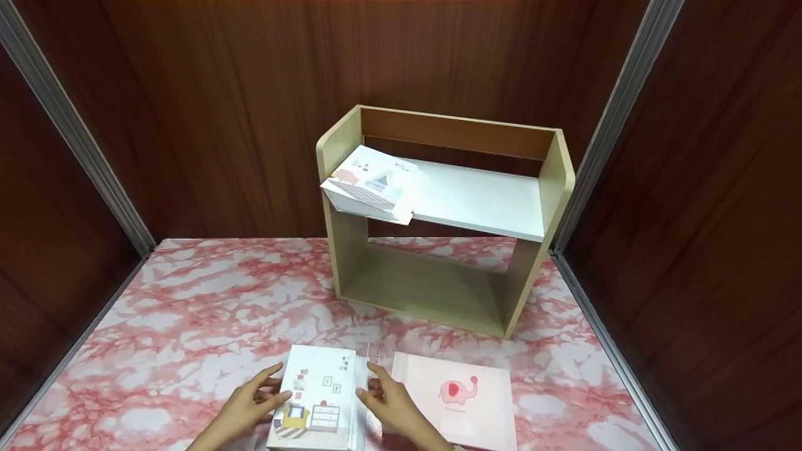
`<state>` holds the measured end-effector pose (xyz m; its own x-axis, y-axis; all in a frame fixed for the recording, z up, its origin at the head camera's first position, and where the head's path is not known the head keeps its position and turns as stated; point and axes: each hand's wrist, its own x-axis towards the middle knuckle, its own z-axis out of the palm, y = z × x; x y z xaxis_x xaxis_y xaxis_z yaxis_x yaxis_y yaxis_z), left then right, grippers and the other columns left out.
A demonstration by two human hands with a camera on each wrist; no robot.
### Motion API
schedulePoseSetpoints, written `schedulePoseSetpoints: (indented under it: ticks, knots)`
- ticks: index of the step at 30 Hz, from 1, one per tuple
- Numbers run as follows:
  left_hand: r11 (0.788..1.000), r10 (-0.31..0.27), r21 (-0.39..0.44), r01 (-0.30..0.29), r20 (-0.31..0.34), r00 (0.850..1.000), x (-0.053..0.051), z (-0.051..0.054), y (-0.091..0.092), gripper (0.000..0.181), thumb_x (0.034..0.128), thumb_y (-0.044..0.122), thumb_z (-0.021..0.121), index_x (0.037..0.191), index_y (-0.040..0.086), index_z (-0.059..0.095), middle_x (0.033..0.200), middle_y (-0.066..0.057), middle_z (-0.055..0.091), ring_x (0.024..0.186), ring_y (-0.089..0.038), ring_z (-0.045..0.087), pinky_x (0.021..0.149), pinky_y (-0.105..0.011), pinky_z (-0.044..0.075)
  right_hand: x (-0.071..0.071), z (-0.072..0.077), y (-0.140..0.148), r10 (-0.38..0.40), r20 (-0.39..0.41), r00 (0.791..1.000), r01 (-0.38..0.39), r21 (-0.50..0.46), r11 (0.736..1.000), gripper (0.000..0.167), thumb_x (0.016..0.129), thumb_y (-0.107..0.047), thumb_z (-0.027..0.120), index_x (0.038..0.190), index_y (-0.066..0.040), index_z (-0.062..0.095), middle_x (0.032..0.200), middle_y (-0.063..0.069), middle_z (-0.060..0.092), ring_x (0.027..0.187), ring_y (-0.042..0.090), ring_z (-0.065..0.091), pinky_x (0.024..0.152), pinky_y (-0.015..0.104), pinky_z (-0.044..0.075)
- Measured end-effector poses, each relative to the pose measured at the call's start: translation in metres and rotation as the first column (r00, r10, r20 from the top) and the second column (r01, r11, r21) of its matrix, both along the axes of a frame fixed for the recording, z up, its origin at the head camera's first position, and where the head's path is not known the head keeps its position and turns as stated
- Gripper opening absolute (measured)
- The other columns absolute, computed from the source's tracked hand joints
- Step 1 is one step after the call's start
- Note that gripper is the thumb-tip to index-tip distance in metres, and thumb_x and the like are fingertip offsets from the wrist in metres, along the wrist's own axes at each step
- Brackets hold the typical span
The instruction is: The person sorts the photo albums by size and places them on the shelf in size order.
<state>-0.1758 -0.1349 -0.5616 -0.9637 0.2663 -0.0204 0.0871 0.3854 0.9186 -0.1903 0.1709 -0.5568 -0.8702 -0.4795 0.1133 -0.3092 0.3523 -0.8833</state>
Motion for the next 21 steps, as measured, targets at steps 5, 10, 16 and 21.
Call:
schedulePoseSetpoints:
  ticks: [5, 10, 16, 21]
  knots:
    - [1.0, 0.001, 0.011, -0.001, 0.029, 1.0, 0.003, 0.001, 0.002, 0.081, 0.0854, 0.041, 0.063, 0.142, -0.003, 0.027, 0.125, -0.033, 0.045, 0.09, -0.024, 0.056, 0.063, -0.032, 0.056, 0.008, 0.015, -0.005, 0.028, -0.009, 1.0, -0.027, 0.043, 0.999, 0.051, 0.098, -0.017, 0.047, 0.137, 0.01, 0.031, 0.118, 0.038, 0.052, 0.101, 0.046, 0.058, 0.078, 0.039, 0.054]
    - [0.999, 0.003, 0.038, -0.006, 0.08, 0.997, 0.007, 0.003, 0.005, 0.082, 0.0849, 0.042, 0.064, 0.142, -0.003, 0.026, 0.125, -0.032, 0.043, 0.086, -0.024, 0.053, 0.063, -0.035, 0.057, 0.018, 0.033, -0.007, 0.054, 0.009, 0.999, -0.054, 0.046, 0.997, 0.049, 0.097, -0.016, 0.048, 0.135, 0.012, 0.033, 0.118, 0.038, 0.052, 0.101, 0.045, 0.058, 0.08, 0.043, 0.053]
    - [0.998, -0.01, 0.056, 0.005, 0.1, 0.995, 0.008, 0.001, 0.006, 0.081, 0.0841, 0.042, 0.065, 0.142, -0.002, 0.027, 0.123, -0.031, 0.043, 0.082, -0.022, 0.053, 0.063, -0.035, 0.056, 0.007, 0.006, -0.001, 0.074, 0.025, 0.997, -0.075, 0.079, 0.994, 0.054, 0.098, -0.026, 0.046, 0.138, 0.007, 0.03, 0.122, 0.033, 0.052, 0.105, 0.04, 0.057, 0.085, 0.053, 0.049]
    - [0.998, -0.008, 0.057, 0.002, 0.106, 0.994, 0.007, 0.001, 0.008, 0.08, 0.0842, 0.041, 0.065, 0.142, 0.0, 0.029, 0.119, -0.026, 0.047, 0.08, -0.02, 0.054, 0.061, -0.034, 0.056, 0.009, 0.009, -0.001, 0.08, 0.04, 0.996, -0.083, 0.078, 0.993, 0.054, 0.098, -0.026, 0.046, 0.138, 0.006, 0.03, 0.123, 0.033, 0.051, 0.107, 0.04, 0.056, 0.086, 0.052, 0.048]
